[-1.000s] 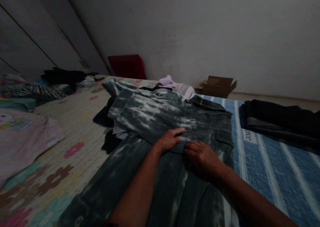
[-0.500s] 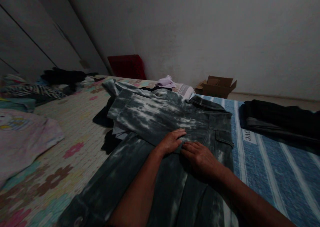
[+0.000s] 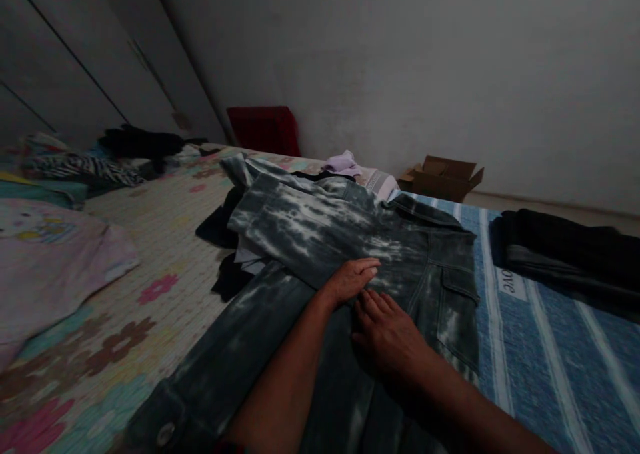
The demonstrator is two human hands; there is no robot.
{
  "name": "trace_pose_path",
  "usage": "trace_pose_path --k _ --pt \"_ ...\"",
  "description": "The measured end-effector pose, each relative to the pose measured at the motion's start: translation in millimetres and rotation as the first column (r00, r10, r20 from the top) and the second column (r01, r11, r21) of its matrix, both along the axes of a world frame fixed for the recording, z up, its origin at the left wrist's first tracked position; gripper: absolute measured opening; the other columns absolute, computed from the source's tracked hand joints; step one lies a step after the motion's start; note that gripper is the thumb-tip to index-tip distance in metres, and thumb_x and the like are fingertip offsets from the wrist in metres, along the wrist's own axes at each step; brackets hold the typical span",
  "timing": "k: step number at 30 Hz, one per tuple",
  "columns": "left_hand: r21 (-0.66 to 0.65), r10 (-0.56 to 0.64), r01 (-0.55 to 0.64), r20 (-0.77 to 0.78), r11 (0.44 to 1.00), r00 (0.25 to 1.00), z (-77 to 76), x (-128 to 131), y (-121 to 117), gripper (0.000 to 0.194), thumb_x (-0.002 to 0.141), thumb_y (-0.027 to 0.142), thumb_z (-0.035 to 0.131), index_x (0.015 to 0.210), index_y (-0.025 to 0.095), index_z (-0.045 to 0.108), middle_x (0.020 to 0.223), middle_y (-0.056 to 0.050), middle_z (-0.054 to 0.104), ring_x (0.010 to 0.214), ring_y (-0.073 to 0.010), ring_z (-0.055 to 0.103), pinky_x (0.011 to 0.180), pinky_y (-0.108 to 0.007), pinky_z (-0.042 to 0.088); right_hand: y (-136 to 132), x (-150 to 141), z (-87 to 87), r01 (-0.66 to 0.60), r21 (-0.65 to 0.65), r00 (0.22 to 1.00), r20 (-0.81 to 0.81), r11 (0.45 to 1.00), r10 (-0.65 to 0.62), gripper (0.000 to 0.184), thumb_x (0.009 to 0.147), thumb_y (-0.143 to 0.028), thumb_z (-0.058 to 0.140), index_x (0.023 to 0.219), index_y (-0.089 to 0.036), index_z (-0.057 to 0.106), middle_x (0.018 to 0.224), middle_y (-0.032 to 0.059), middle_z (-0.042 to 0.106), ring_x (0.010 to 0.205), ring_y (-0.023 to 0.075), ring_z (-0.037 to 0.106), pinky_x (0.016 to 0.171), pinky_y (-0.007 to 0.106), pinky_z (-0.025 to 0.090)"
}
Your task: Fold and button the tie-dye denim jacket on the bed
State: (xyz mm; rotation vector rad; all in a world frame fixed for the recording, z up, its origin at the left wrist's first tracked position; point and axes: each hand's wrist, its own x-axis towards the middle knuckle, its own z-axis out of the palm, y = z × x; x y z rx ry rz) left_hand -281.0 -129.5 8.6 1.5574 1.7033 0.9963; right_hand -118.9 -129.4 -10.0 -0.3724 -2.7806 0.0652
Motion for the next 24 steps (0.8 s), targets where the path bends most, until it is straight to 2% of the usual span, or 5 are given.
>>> trace_pose_path --k 4,10,15,24 --pt "-0.017 -0.001 0.002 0.016 1.0 1.0 1.5 1.3 0.2 0.043 0.086 0.03 0.048 0.121 0.01 0.063 0.132 -0.012 0.058 0.126 -0.0226 0.05 0.109 -0.035 0.034 -4.7 -1.4 -1.8 -0.016 -0.031 0.999 -0.029 0.999 0.016 0.046 0.087 -0.032 0.06 0.125 -0.006 0.056 0.134 0.0209 0.052 0.124 0.0306 0.048 0.102 0.045 0.04" --pt "-0.022 0.01 -0.01 -0.004 1.0 1.0 1.7 3.4 -0.6 0.04 0.085 0.031 0.05 0.118 0.015 0.065 0.131 -0.008 0.059 0.125 -0.0211 0.05 0.11 -0.035 0.034 -3.2 -0.8 -3.9 -0.031 0.002 0.995 -0.099 1.0 0.031 0.031 0.088 -0.019 0.055 0.117 -0.01 0.06 0.126 0.0171 0.059 0.118 0.0281 0.053 0.099 0.04 0.044" --pt "-0.006 0.009 -0.009 -0.064 1.0 0.998 0.0 4.7 -1.4 0.038 0.084 0.028 0.05 0.116 0.017 0.067 0.131 -0.006 0.06 0.127 -0.0206 0.049 0.11 -0.035 0.032 -1.2 -1.3 -4.6 -0.047 -0.017 0.992 -0.118 0.999 0.045 0.033 0.086 -0.01 0.053 0.118 -0.012 0.059 0.122 0.0144 0.061 0.112 0.0252 0.055 0.095 0.038 0.046" --pt "0.023 0.003 -0.001 -0.092 1.0 0.996 -2.5 3.7 -1.7 0.038 0.085 0.027 0.048 0.116 0.015 0.066 0.131 -0.008 0.06 0.126 -0.0206 0.05 0.11 -0.036 0.034 0.7 -1.4 -0.5 -0.06 -0.042 0.994 -0.097 0.997 0.055 0.025 0.085 -0.01 0.056 0.108 -0.014 0.064 0.109 0.0113 0.065 0.1 0.0241 0.058 0.085 0.036 0.048"
